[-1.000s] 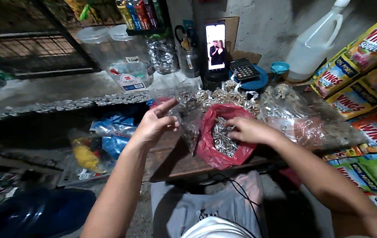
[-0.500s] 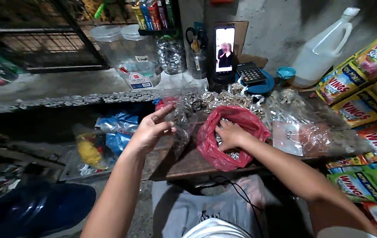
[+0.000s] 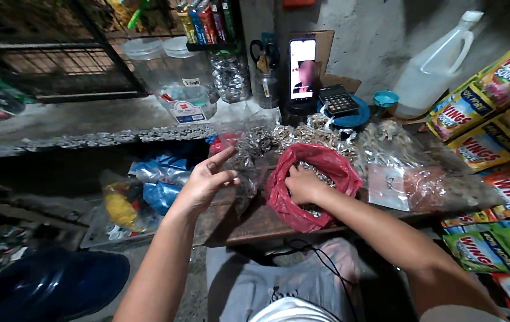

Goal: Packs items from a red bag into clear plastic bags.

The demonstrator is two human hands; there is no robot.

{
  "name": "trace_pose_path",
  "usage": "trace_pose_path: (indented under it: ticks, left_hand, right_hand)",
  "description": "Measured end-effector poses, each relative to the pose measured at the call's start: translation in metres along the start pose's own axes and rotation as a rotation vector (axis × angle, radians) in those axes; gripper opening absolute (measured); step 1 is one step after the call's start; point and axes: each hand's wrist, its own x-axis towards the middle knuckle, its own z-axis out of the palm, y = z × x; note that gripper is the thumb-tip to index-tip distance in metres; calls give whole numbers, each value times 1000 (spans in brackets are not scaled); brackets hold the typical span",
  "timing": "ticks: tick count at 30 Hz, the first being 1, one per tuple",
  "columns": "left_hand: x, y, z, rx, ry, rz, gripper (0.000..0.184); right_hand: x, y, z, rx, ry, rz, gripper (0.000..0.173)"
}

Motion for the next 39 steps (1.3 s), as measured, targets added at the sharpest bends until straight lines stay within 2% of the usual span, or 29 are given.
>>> trace_pose_path:
  ticks: [4,6,7,9,11,16,21,23,24,28,31,39]
  left_hand:
    - [-2,7,1,17,-28,-11,50]
    - [-1,6,1,-15,0,0,32]
    - [0,5,0,-32,-18,1,33]
    - [3,-1,-3,-40,-98,7,58]
    - [1,0,1,-30,-91,18,64]
    - [-2,4,14,-31,-130,27,64]
    - [-3,6,26,-5,-208,30,62]
    - [-8,14,34,16,-192,20,52]
    - [-12,22,42,40,-149,11,42]
    - [-3,13,44,46,-269,17,64]
    - [1,11,50,56,-292,7,62]
    - [6,16,68,108,-346,3,64]
  right_hand:
    - [-4,7,-4,36,44,3,38]
    - [-7,15,-6,68,81,3,40]
    - [-9,19,-7,85,98,6,41]
    - [-15,26,-13,109,108,22,44]
    - [-20,34,-16,122,114,24,45]
    - [-27,46,-13,134,115,-4,43]
    - [-43,53,-16,202,242,-63,35]
    - [-49,55,-17,216,248,-81,34]
    - [-52,56,-17,224,243,-89,34]
    - [-63,61,-18,312,344,-98,34]
    - [-69,64,-22,355,322,-107,32]
    - [-80,79,-27,571,510,-120,35]
